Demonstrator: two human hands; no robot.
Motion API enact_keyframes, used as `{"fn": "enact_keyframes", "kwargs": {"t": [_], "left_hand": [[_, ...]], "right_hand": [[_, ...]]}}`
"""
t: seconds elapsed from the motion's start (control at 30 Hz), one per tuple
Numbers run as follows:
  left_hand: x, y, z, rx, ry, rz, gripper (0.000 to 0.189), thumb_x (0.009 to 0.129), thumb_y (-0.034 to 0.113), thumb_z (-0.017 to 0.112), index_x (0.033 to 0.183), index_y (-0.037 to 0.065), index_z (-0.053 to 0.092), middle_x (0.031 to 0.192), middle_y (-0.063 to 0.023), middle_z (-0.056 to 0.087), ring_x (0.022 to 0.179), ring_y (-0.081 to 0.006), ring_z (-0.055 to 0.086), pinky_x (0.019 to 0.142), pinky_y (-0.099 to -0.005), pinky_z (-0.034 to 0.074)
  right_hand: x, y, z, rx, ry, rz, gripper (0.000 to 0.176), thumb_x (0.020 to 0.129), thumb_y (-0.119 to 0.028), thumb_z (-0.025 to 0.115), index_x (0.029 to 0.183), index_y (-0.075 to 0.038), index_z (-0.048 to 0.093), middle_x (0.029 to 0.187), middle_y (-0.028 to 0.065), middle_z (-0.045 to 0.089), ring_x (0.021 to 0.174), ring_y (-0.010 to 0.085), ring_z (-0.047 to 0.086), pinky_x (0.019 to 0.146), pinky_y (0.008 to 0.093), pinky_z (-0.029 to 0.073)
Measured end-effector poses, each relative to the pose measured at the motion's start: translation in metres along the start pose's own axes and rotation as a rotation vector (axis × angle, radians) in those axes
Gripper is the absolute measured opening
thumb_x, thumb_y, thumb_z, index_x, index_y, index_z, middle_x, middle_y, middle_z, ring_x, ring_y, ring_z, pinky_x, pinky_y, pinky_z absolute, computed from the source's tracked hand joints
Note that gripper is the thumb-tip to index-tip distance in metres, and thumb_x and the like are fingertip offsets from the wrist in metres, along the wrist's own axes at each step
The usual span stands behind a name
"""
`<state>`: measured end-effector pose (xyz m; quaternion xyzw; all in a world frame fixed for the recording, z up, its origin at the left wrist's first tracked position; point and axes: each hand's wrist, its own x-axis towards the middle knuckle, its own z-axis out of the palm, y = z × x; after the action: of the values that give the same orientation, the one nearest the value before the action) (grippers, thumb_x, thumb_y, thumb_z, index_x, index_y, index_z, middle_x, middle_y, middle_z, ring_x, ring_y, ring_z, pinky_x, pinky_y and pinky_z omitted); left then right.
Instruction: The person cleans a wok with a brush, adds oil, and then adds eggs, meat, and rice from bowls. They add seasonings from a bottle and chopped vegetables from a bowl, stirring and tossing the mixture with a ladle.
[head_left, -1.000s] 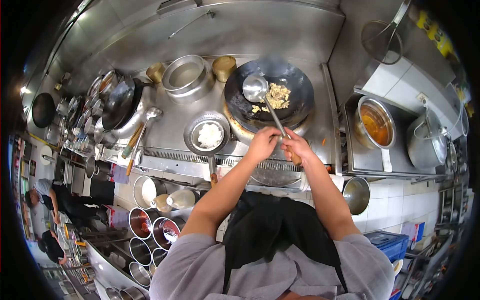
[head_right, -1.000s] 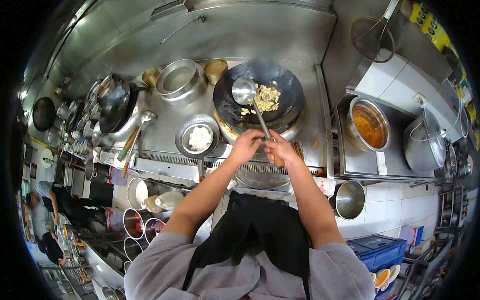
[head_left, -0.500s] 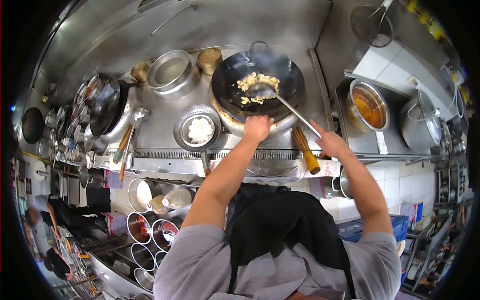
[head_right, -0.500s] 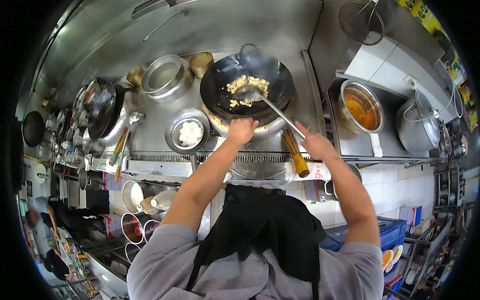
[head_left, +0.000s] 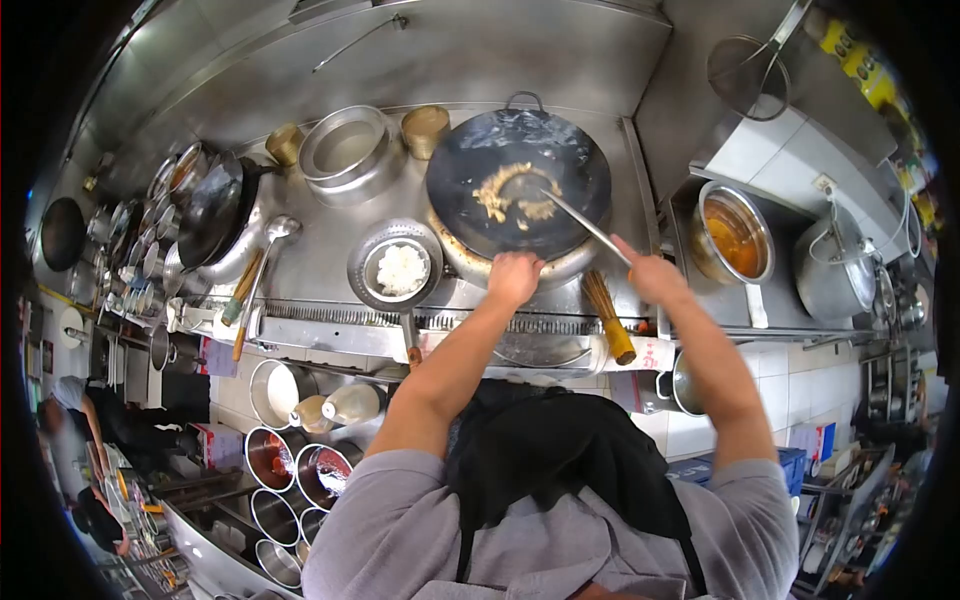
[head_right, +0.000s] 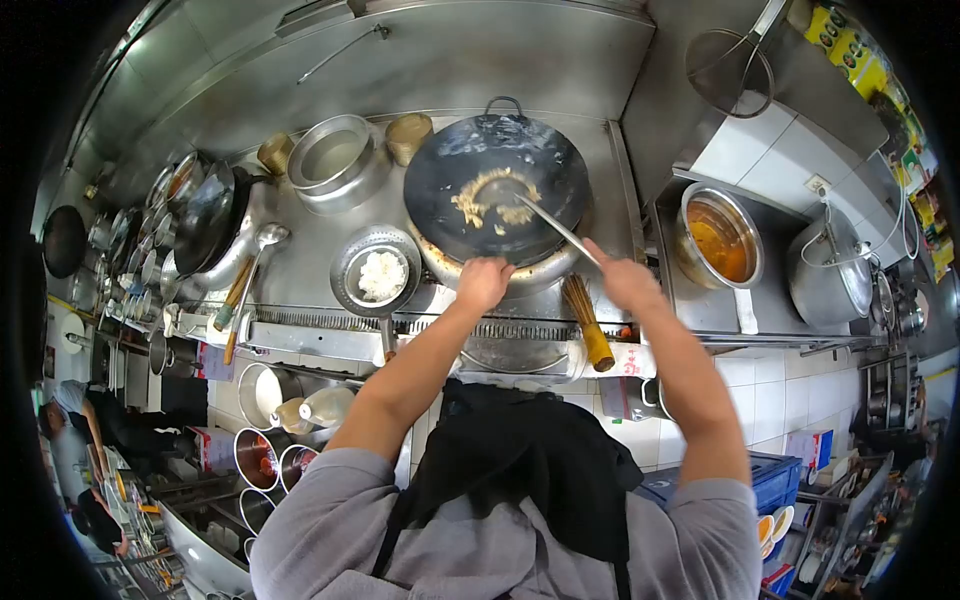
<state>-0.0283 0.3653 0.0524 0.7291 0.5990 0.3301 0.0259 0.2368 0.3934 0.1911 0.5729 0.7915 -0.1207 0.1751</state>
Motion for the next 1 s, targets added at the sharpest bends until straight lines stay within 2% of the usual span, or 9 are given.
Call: {"fn": "enact_keyframes", "kwargs": {"t": [0.2,0.43,0.5,0.57,0.63,0.7,0.8,0.87,1.0], "left_hand": [[-0.080,0.059,-0.093,-0.064,-0.359,0.106,0.031,0.087,0.039,0.063,0.073,0.013,0.069,0.065,-0.0145,0.067,0.062,-0.0348,0.067,0.062,-0.0470,0.056],[0.010,0.054,-0.149,-0.108,-0.324,0.000,0.032,0.083,0.040,0.067,0.071,0.010,0.071,0.065,-0.0155,0.066,0.065,-0.0365,0.067,0.064,-0.0481,0.055],[0.013,0.033,-0.116,-0.123,-0.282,-0.043,0.032,0.083,0.040,0.066,0.073,0.011,0.073,0.060,-0.0152,0.065,0.062,-0.0382,0.066,0.062,-0.0489,0.054],[0.018,0.018,-0.096,-0.081,-0.437,-0.117,0.026,0.084,0.034,0.066,0.084,0.010,0.074,0.077,-0.0146,0.070,0.078,-0.0357,0.068,0.073,-0.0500,0.053],[-0.001,-0.006,-0.054,-0.141,-0.191,0.016,0.027,0.082,0.023,0.067,0.105,0.009,0.071,0.111,-0.0138,0.067,0.108,-0.0328,0.061,0.089,-0.0501,0.047],[-0.023,0.002,-0.067,-0.182,-0.233,0.038,0.043,0.080,0.013,0.068,0.122,0.006,0.061,0.137,-0.0140,0.050,0.130,-0.0339,0.044,0.105,-0.0491,0.037],[-0.060,0.004,-0.082,-0.293,-0.059,0.049,0.049,0.080,0.008,0.068,0.128,0.006,0.056,0.142,-0.0166,0.043,0.133,-0.0379,0.041,0.109,-0.0462,0.035],[-0.092,-0.011,-0.078,-0.485,-0.151,-0.055,0.046,0.082,0.005,0.065,0.127,0.005,0.055,0.144,-0.0190,0.040,0.134,-0.0402,0.039,0.111,-0.0453,0.033],[-0.117,-0.049,-0.076,-0.555,-0.130,-0.165,0.049,0.082,0.004,0.063,0.130,0.007,0.054,0.140,-0.0191,0.044,0.130,-0.0409,0.043,0.108,-0.0486,0.037]], "right_hand": [[-0.070,0.003,-0.009,0.066,0.116,-0.025,0.083,0.087,-0.007,0.052,0.155,-0.036,0.014,0.083,0.0249,0.067,0.077,0.0405,0.066,0.075,0.0511,0.052],[-0.119,0.050,-0.061,0.072,-0.011,-0.362,0.086,0.081,-0.009,0.063,0.153,-0.034,0.024,0.109,0.0245,0.065,0.089,0.0453,0.063,0.083,0.0488,0.049],[-0.109,0.027,-0.069,0.162,-0.122,-0.234,0.086,0.083,-0.011,0.063,0.153,-0.039,0.022,0.113,0.0246,0.065,0.088,0.0442,0.064,0.083,0.0480,0.050],[-0.083,0.018,-0.043,0.186,-0.075,-0.157,0.085,0.084,-0.009,0.060,0.154,-0.036,0.021,0.113,0.0273,0.063,0.088,0.0449,0.063,0.082,0.0478,0.050],[-0.067,-0.010,-0.021,0.160,-0.065,-0.026,0.085,0.084,-0.008,0.059,0.154,-0.035,0.020,0.110,0.0273,0.064,0.091,0.0444,0.064,0.085,0.0478,0.049],[-0.048,-0.016,0.026,0.144,-0.073,0.103,0.085,0.084,-0.006,0.058,0.155,-0.033,0.019,0.107,0.0274,0.065,0.095,0.0439,0.064,0.088,0.0479,0.049],[-0.052,-0.027,0.070,0.718,0.183,-0.068,0.080,0.089,-0.005,0.055,0.156,-0.027,0.019,0.093,0.0184,0.067,0.062,0.0282,0.062,0.061,0.0398,0.051],[-0.060,-0.076,0.046,1.236,-0.070,0.176,0.075,0.092,-0.004,0.051,0.157,-0.026,0.019,0.073,0.0059,0.053,0.044,0.0124,0.044,0.042,0.0300,0.041],[-0.031,-0.115,0.030,1.656,-0.018,0.205,0.073,0.095,-0.007,0.049,0.157,-0.025,0.015,0.067,0.0030,0.047,0.046,0.0130,0.044,0.042,0.0302,0.039]]}}
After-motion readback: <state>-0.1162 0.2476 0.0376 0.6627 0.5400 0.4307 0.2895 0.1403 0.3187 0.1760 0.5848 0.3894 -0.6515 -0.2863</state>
